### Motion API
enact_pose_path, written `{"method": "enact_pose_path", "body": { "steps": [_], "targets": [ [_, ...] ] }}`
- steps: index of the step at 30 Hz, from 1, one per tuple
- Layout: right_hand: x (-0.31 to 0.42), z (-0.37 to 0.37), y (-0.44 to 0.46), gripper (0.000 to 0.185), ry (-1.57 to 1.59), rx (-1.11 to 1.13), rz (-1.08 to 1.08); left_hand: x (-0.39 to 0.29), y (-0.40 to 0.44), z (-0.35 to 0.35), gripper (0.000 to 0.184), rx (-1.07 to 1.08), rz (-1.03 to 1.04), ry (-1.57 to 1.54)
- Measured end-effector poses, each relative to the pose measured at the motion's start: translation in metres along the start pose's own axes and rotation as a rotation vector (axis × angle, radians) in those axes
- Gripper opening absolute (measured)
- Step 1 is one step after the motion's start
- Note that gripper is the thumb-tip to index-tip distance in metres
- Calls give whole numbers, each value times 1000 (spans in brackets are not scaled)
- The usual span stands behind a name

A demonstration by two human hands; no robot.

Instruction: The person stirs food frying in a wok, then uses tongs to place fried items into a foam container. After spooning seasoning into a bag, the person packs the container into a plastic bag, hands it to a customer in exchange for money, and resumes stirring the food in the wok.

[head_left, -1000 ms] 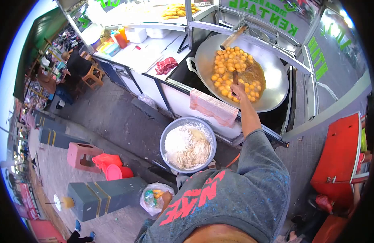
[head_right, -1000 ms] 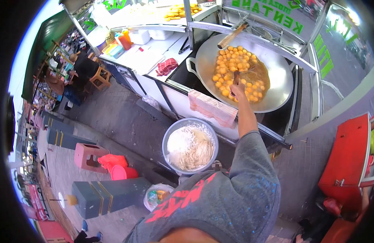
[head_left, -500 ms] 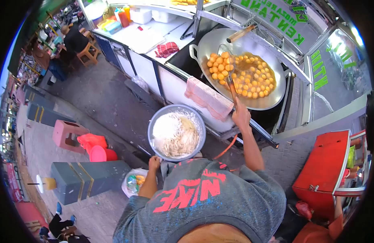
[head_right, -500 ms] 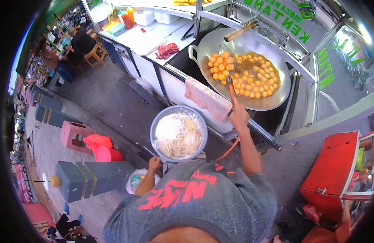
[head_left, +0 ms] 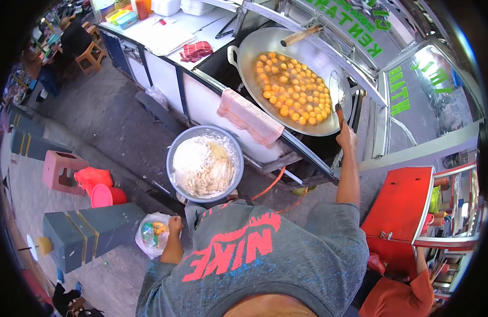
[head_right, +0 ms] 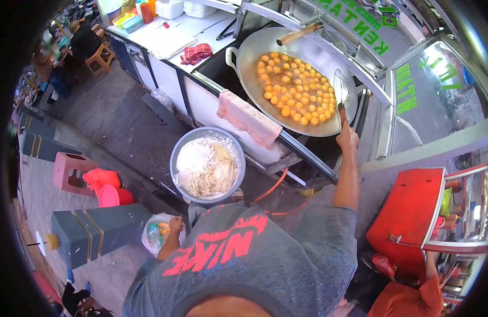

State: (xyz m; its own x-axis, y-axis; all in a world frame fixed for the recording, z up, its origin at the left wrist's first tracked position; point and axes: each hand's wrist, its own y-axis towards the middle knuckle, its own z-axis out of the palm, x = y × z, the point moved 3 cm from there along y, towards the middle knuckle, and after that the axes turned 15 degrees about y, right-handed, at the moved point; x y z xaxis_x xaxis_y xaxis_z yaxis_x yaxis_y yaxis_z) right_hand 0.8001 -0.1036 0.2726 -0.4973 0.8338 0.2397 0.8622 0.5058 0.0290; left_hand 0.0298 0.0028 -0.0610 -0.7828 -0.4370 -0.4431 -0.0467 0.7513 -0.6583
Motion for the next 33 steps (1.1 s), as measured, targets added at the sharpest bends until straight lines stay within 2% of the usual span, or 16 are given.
{"method": "enact_pose_path", "body": {
  "steps": [2, 3, 4, 5, 6, 7, 9, 12, 13, 16, 20, 22, 24, 26, 29, 33],
  "targets": [
    [11, 22, 16, 49, 143, 108, 38, 14, -30, -11, 26, 8, -17, 74],
    [25, 32, 20, 58, 174, 150, 85, 19, -44, -13, 26, 11, 9, 124],
    [20, 73, 46, 53, 256, 115, 2, 40, -51, -6, 26, 25, -53, 39],
    [46, 87, 48, 48, 371, 53, 32, 58, -52, 2, 27, 35, -112, -50],
    [71, 98, 49, 45, 506, 28, 11, 53, -61, 1, 28, 36, -89, 47],
    [67, 159, 85, 41, 521, -39, -23, 50, -77, -3, 30, 38, -71, 152],
    [143, 135, 54, 27, 933, -10, 159, 42, -90, -3, 31, 104, -85, 156],
    [185, 166, 74, 16, 1436, 283, 361, 24, -93, -5, 33, 85, -106, 110],
    [192, 172, 76, 12, 1576, 367, 356, 20, -95, -6, 33, 66, -118, 87],
    [194, 161, 67, 12, 1623, 404, 197, 37, -59, 11, 32, 84, -145, -182],
    [175, 123, 27, 37, 1353, 321, -32, 8, -34, 8, 27, 47, -61, -139],
    [155, 137, 17, 49, 1064, -194, -588, -3, -18, 8, 27, 51, -22, -98],
    [140, 130, -16, 56, 800, -240, -641, -16, -10, 10, 25, 48, -15, -97],
    [150, 67, -77, 58, 625, 140, -227, -38, -4, 9, 23, 33, -31, -140],
    [120, 57, -118, 65, 367, 14, -426, -59, 4, 5, 25, 33, 26, -103],
    [79, 25, -145, 72, 201, -43, -348, -69, 11, 2, 28, 83, 26, -70]
  ]
}}
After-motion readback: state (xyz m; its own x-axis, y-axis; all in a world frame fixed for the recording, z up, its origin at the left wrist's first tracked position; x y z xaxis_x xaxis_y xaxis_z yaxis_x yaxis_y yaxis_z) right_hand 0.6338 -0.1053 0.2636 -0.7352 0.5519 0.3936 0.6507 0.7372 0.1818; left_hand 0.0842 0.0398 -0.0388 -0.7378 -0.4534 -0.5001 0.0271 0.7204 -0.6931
